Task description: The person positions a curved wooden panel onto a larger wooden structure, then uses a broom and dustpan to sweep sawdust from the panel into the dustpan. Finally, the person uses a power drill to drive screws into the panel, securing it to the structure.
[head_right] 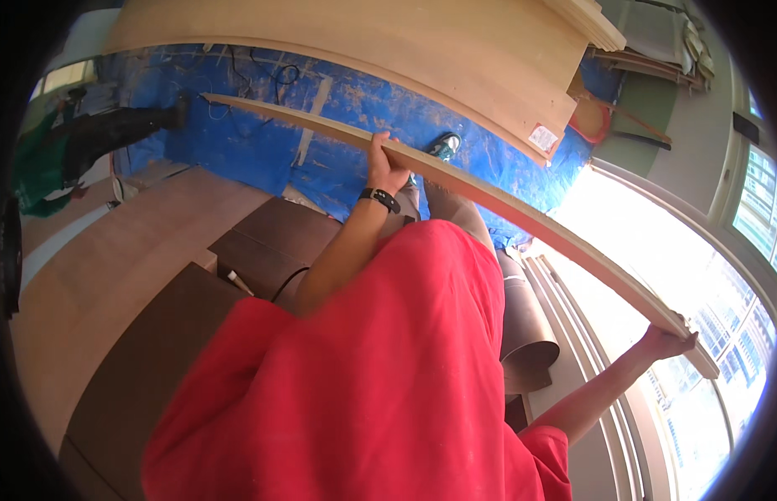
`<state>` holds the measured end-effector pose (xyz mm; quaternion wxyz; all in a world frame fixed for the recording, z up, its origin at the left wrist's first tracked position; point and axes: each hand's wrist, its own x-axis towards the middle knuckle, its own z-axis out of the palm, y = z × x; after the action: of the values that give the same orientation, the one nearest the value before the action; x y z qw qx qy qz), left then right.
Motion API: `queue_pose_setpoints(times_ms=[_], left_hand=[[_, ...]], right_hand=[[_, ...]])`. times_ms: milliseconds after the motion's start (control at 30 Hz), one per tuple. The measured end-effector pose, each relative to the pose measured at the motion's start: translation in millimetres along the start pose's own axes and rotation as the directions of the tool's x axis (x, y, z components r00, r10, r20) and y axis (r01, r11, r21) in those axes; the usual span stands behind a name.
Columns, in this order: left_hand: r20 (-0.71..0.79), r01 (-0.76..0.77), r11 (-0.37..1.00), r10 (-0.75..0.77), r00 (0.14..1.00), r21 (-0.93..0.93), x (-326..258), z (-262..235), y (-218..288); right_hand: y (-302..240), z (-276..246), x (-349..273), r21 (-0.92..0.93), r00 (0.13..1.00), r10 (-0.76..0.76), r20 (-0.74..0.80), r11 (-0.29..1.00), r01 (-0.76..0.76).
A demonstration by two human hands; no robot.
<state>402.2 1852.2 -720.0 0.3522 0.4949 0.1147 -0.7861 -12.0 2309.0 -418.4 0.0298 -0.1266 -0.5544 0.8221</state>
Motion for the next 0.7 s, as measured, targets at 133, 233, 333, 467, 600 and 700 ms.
queue_pose_setpoints(times_ms=[133, 233, 333, 467, 600, 700], left_hand=[[0.171, 0.124, 0.967, -0.087, 0.981, -0.221, -40.7, 16.6, 13.8], [0.111, 0.043, 0.998, -0.039, 0.993, -0.037, -7.8, -0.6, 5.5], [-0.040, -0.014, 0.999, 0.016, 0.999, 0.034, -12.8, 15.6, -3.7], [0.030, -0.124, 0.992, 0.123, 0.992, 0.028, -32.5, 21.4, -12.5], [0.064, -0.169, 0.984, 0.166, 0.984, 0.051, -58.0, 30.3, -62.6], [0.039, -0.191, 0.977, 0.188, 0.981, 0.093, -73.1, 28.3, -117.3]], right_hand=[[-28.7, 18.6, 2.1, 0.233, 0.818, 0.171, 0.549, 0.909, -0.346], [-21.5, 47.2, 9.8, 0.064, 0.980, 0.021, -0.196, 0.998, -0.009], [-7.7, 42.6, 10.0, -0.147, 0.976, -0.162, -0.143, 0.979, 0.141], [-22.8, 71.9, -28.1, -0.224, 0.936, -0.347, 0.061, 0.909, 0.351], [-47.0, 47.9, 21.1, -0.301, 0.924, -0.377, 0.071, 0.875, 0.380], [-47.1, 7.2, 65.4, -0.375, 0.943, -0.327, 0.055, 0.869, 0.323]])
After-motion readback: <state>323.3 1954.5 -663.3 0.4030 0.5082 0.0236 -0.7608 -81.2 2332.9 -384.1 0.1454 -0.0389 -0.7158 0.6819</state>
